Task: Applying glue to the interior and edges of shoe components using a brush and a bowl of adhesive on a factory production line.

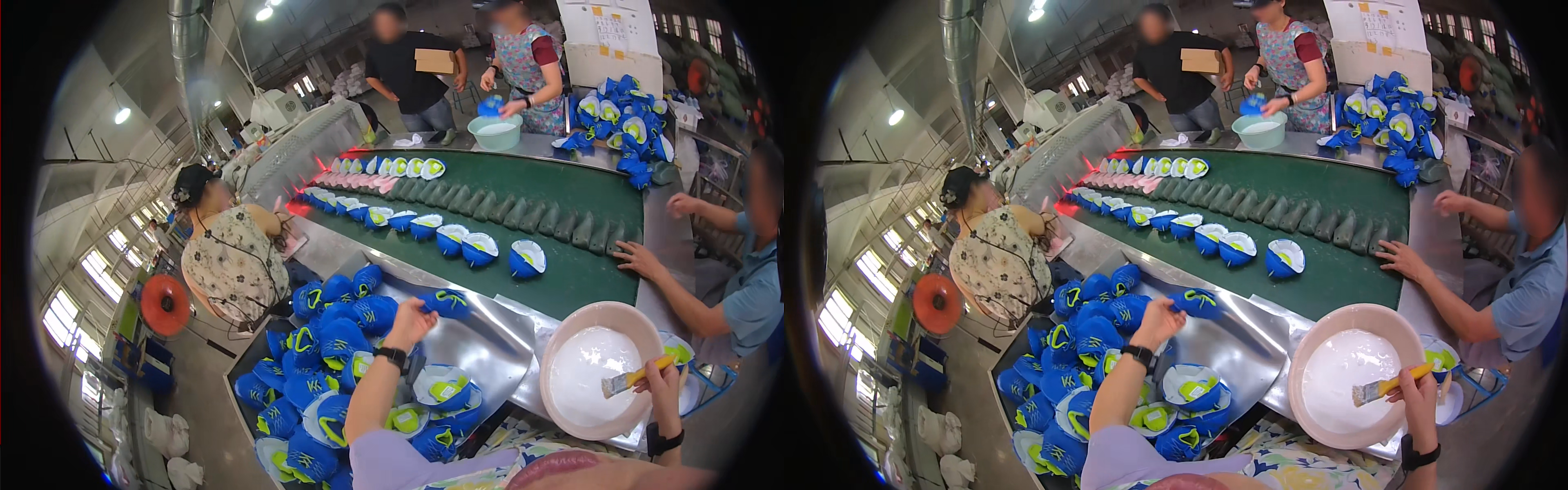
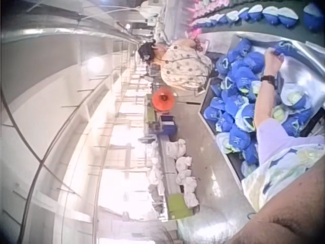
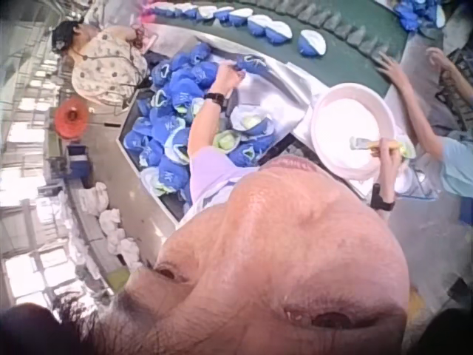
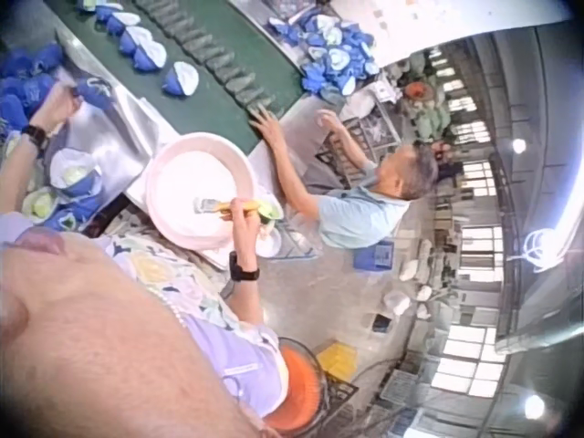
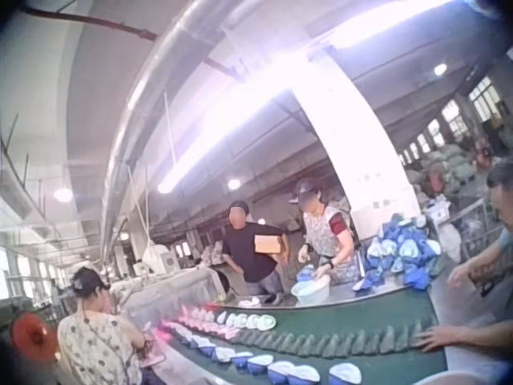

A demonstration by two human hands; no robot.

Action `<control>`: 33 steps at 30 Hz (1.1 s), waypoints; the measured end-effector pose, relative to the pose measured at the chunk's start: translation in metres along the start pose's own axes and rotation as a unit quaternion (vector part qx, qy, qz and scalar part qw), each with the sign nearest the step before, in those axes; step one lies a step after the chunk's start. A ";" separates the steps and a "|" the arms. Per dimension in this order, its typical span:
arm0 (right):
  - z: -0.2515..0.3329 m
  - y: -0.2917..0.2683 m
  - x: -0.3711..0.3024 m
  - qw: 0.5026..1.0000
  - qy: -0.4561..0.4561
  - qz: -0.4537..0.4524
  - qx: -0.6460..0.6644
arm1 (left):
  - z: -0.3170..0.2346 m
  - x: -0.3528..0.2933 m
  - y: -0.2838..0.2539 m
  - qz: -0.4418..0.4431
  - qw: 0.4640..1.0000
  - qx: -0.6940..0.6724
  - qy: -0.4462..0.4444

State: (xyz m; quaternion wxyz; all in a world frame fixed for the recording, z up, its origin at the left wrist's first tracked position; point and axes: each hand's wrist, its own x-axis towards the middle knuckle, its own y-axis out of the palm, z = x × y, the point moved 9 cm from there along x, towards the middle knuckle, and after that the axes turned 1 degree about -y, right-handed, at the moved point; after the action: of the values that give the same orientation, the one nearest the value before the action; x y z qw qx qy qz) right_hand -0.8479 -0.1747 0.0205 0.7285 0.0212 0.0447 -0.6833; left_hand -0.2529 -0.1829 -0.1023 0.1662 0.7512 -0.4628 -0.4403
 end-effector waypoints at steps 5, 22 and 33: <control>-0.002 0.014 0.000 0.999 0.015 0.034 0.020 | 0.107 -0.037 -0.008 0.069 0.966 0.170 -0.183; 0.006 0.041 -0.005 0.988 -0.008 0.125 -0.089 | 0.149 -0.092 0.114 0.233 0.395 0.851 0.258; 0.004 0.084 -0.030 0.869 -0.170 0.299 -0.355 | 0.074 -0.086 0.150 0.161 0.602 0.713 0.321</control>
State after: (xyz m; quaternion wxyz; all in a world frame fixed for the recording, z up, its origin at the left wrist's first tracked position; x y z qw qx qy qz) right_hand -0.7660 -0.1399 0.0248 0.8525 -0.3429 0.1511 -0.3643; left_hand -0.4112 -0.1765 -0.0012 -0.2163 0.6377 -0.6604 0.3324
